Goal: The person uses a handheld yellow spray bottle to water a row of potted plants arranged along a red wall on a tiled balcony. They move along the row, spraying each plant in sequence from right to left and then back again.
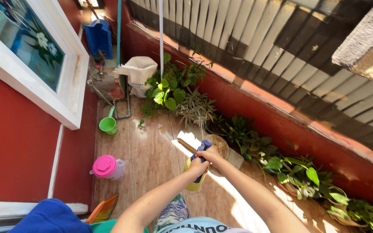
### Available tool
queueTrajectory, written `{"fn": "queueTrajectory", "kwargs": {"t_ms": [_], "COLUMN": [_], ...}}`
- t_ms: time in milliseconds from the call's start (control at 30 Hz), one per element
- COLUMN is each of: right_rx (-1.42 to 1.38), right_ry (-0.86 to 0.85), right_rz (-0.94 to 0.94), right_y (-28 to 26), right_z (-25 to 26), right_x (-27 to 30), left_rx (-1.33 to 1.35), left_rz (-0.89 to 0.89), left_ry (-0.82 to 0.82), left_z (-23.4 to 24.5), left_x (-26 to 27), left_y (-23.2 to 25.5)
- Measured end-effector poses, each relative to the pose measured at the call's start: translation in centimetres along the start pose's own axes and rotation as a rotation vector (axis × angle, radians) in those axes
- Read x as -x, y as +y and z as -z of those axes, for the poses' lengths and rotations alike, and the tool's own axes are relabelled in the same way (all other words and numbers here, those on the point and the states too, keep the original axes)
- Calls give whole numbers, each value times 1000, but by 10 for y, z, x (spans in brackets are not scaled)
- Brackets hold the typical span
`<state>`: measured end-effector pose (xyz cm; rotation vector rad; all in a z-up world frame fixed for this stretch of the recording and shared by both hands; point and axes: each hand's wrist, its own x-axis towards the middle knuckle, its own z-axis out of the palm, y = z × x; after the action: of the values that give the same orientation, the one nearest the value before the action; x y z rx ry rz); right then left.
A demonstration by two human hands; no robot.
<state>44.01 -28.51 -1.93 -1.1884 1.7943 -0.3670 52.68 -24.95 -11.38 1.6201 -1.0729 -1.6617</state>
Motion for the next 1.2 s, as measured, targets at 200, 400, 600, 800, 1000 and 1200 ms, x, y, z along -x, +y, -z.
{"fn": "queueTrajectory", "kwargs": {"t_ms": [200, 400, 600, 800, 1000, 1200], "right_rx": [28, 31, -28, -46, -26, -154], "right_ry": [11, 68, 142, 158, 193, 203], "right_rz": [-40, -58, -84, -131, -161, -105], "right_y": [49, 82, 106, 114, 113, 91], "right_z": [-2, 3, 14, 18, 12, -15], "right_x": [56, 103, 141, 161, 148, 111], "left_rx": [11, -8, -40, -80, -87, -97], "left_rz": [-23, -40, -48, -63, -90, -62], "left_ry": [-24, -68, -155, -216, -218, -228], "left_z": [-31, -57, -79, -90, -83, -49], "left_x": [62, 99, 120, 129, 126, 101], "left_y": [-23, -53, -64, -75, -70, -59]}}
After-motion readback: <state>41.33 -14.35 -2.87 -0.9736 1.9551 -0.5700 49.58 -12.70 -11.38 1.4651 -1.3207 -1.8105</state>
